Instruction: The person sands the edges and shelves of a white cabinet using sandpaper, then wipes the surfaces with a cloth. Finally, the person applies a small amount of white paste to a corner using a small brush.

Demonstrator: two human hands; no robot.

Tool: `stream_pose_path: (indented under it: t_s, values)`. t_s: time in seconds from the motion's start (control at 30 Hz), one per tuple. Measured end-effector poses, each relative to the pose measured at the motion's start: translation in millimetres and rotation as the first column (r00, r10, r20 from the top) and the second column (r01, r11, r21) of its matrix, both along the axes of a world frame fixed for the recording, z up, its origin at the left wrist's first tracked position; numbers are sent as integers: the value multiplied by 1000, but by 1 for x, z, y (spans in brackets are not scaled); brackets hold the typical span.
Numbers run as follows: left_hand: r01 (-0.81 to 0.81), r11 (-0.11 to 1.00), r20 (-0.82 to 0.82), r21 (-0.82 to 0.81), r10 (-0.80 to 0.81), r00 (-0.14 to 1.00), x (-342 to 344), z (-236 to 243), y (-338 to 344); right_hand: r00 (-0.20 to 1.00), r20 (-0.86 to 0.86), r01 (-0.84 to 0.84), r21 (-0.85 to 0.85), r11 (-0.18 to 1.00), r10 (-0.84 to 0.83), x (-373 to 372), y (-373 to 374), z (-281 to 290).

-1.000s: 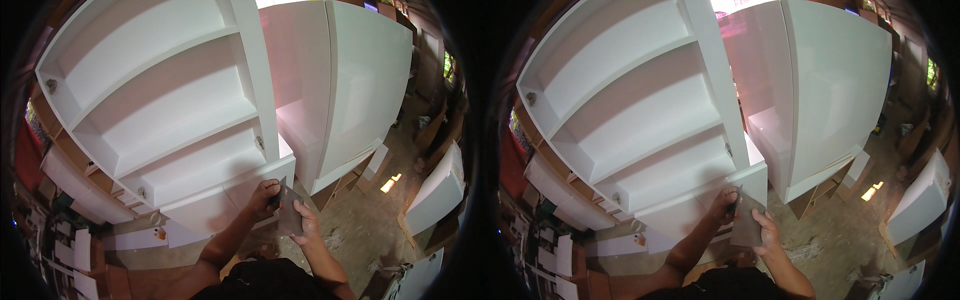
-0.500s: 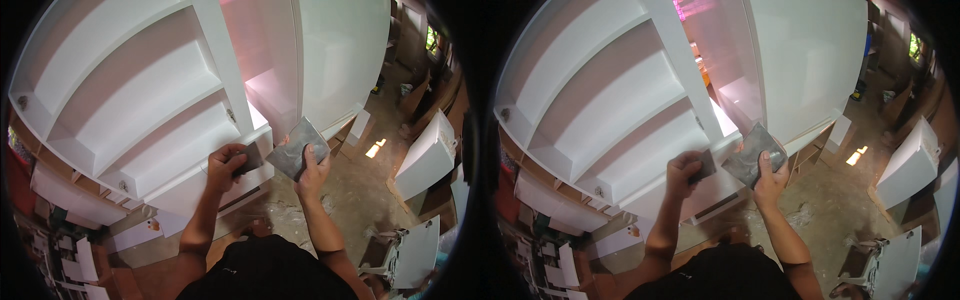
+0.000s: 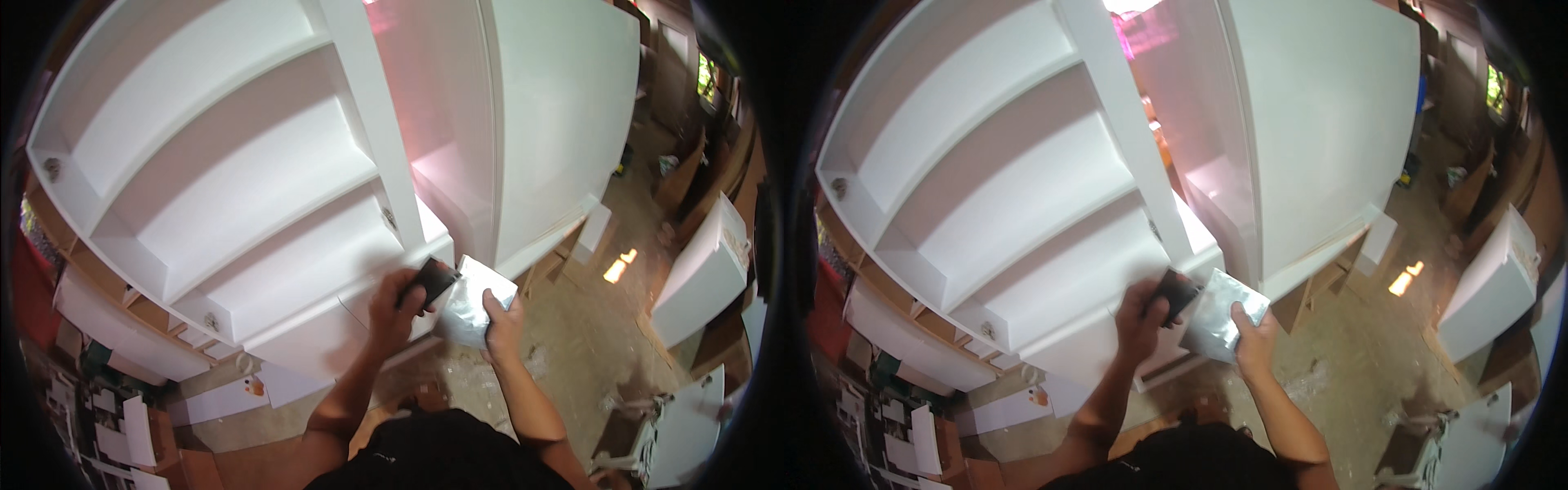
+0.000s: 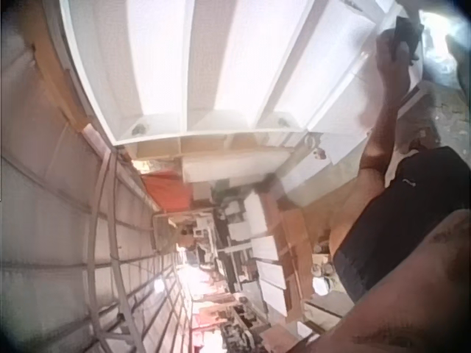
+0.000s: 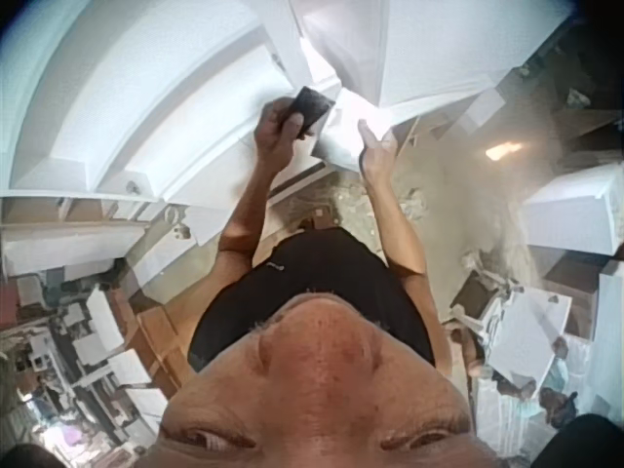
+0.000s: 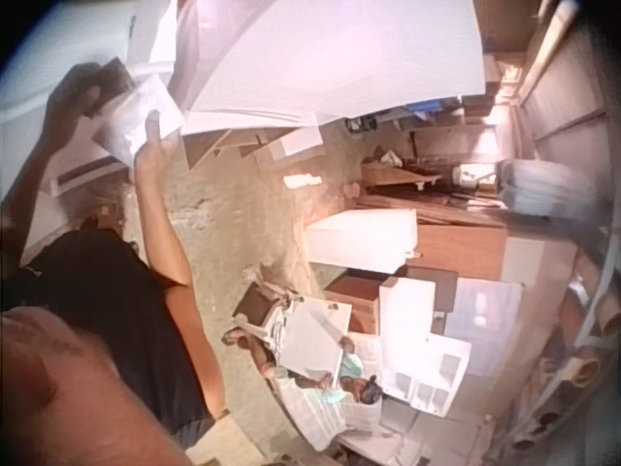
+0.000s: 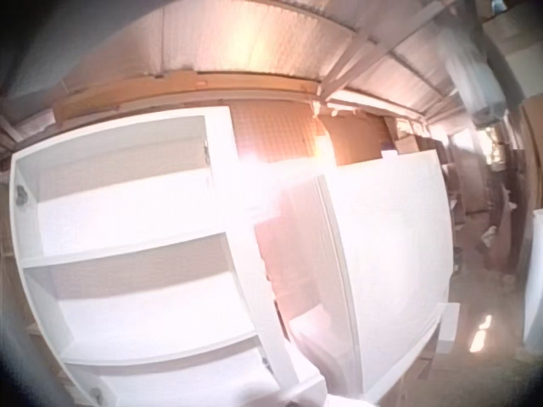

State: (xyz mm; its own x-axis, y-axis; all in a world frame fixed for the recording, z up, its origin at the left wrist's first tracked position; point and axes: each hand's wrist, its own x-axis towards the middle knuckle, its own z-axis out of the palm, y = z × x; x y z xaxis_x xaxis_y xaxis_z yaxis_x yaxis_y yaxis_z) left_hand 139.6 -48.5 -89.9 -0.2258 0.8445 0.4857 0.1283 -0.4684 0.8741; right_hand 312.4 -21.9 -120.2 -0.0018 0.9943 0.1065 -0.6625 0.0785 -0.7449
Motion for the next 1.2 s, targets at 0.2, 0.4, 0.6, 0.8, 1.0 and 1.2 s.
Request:
stream_pose_path:
  t_s: [0.2, 0.4, 0.6, 0.8, 1.0, 1.2]
  values:
    - [37, 882, -670, 470, 329, 666, -17, 8, -11, 816, -519, -398, -183, 899, 255, -26, 13, 7]
    - [39, 922, -723, 386, 276, 634, -64, 26, -9, 801, -475, -479, -143, 866, 365, -51, 8, 26]
    - [133, 922, -889, 363, 300, 346, -116, 74, -4, 892, -276, -368, 13, 930, 357, -47, 12, 51]
    - [372, 852, -929, 368, 318, 190, -117, 124, -7, 973, 31, -232, 133, 963, 230, -54, 19, 70]
    - [363, 846, -917, 390, 394, 67, -114, 137, -2, 979, 83, -197, 156, 968, 186, -60, 18, 74]
    - [416, 812, -905, 409, 418, 76, -118, 135, 8, 987, 72, -152, 167, 974, 142, -67, 20, 72]
